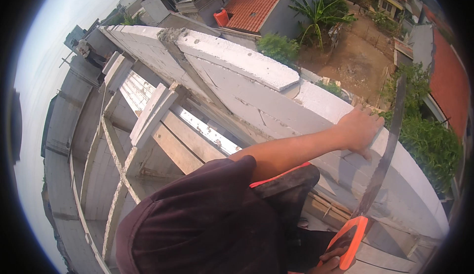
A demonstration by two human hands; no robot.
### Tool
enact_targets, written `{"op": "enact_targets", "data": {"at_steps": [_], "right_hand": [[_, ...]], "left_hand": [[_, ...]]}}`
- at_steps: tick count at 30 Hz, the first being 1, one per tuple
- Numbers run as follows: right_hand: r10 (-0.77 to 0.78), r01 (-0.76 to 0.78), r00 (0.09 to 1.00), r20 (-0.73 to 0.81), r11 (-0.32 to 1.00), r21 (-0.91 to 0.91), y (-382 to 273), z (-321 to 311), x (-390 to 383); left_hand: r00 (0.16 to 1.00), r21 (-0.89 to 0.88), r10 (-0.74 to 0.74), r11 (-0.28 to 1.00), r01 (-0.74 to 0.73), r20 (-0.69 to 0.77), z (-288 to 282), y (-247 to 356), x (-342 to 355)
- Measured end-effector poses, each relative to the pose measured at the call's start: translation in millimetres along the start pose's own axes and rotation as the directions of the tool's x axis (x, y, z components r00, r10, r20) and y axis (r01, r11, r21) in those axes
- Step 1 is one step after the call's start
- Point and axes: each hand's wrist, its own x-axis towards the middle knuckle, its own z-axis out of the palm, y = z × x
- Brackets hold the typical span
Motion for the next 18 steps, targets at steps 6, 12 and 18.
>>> {"op": "enact_targets", "data": {"at_steps": [6,12,18], "right_hand": [[-0.5,0.458,0.863,-0.069,0.834,-0.306,28.9,39.9,14.8],[-0.527,0.497,0.841,-0.125,0.843,-0.206,-8.8,49.6,-8.9],[-0.405,0.433,0.9,0.159,0.796,-0.424,-58.7,3.3,-38.6]], "left_hand": [[0.997,-0.034,-0.023,0.999,0.026,0.078,-5.9,-0.7,-4.7],[0.999,-0.009,0.049,0.999,-0.049,-0.017,-1.9,2.1,7.7],[0.998,0.076,-0.061,0.995,0.059,0.034,-6.5,3.5,7.6]]}}
